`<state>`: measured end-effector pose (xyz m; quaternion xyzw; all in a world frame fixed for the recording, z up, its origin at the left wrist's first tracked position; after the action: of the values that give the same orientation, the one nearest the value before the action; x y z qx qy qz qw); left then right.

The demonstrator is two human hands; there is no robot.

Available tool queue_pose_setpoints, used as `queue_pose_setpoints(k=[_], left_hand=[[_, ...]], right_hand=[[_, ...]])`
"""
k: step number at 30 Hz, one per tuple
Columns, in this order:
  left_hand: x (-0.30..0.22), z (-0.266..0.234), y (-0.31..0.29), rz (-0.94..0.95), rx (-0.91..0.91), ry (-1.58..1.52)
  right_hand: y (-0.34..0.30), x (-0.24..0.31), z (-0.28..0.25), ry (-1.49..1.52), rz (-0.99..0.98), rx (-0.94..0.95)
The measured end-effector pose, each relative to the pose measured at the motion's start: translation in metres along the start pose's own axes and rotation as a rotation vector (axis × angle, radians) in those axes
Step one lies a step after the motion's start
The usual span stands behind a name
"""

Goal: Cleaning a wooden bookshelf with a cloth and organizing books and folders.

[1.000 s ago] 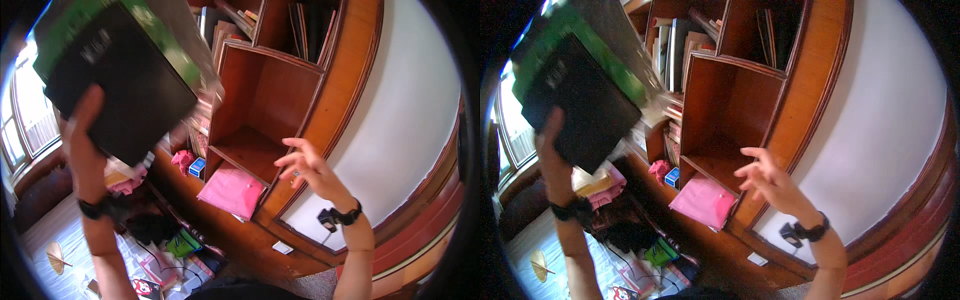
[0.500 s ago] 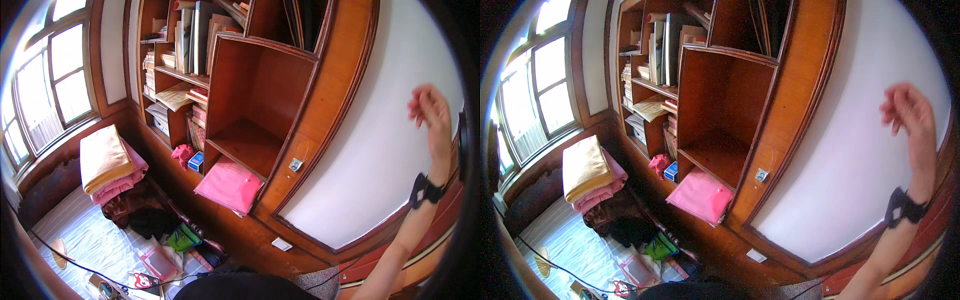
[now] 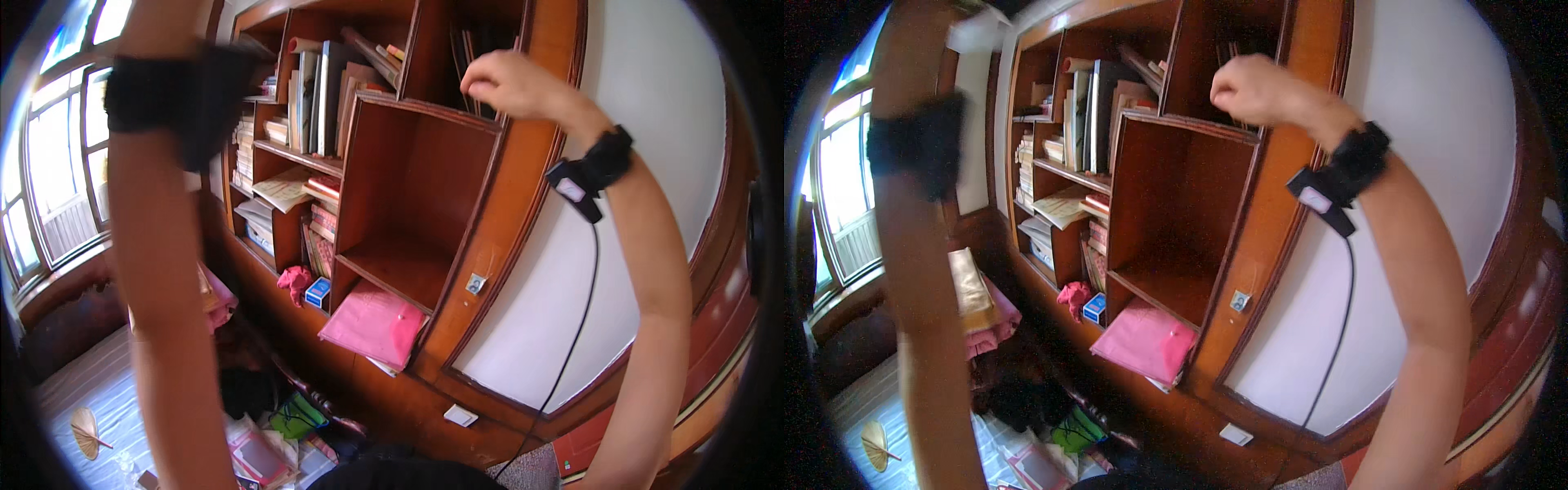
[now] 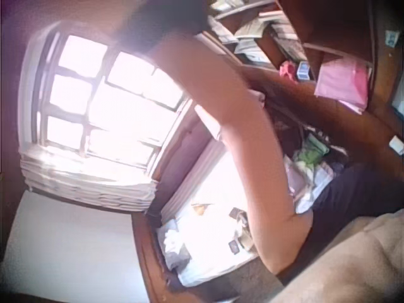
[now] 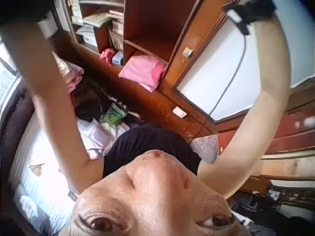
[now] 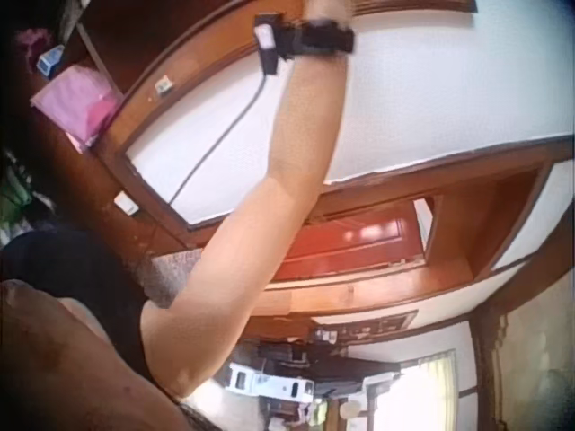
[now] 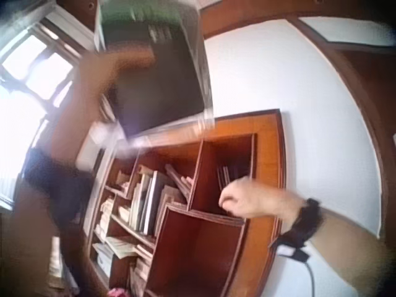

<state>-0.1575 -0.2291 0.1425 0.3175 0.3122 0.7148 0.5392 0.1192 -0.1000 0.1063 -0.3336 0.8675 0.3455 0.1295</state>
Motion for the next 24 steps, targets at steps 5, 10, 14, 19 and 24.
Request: queue_pose_setpoints(k=[5, 10, 14, 19, 24], left_hand=[[0.076, 0.018, -0.074, -0.283, 0.066, -0.072], [0.139, 0.034, -0.107, -0.292, 0.099, 0.052], [0.172, 0.037, -0.128, -0.451, 0.145, 0.018], [0.187, 0.048, -0.136, -0.494, 0.282, 0.142], [0.197, 0.044, -0.148, -0.516, 0.321, 0.134]], right_hand=[[0.035, -0.029, 0.095, -0.156, 0.235, 0.287], [0.046, -0.063, 0.13, -0.353, 0.216, 0.344], [0.053, -0.067, 0.136, -0.358, 0.322, 0.589], [0.059, -0.063, 0.12, -0.395, 0.422, 0.389], [0.048, -0.077, 0.134, -0.767, 0.335, 0.598]])
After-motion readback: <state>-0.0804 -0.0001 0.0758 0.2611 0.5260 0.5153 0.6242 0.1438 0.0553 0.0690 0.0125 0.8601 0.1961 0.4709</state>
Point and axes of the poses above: each hand's wrist, its own y-axis towards the middle knuckle, its own z-axis out of the palm, x = y × z, the point moved 10 cm from there along y, towards the middle knuckle, and after that the axes turned 2 degrees about -x, right-handed, at the moved point
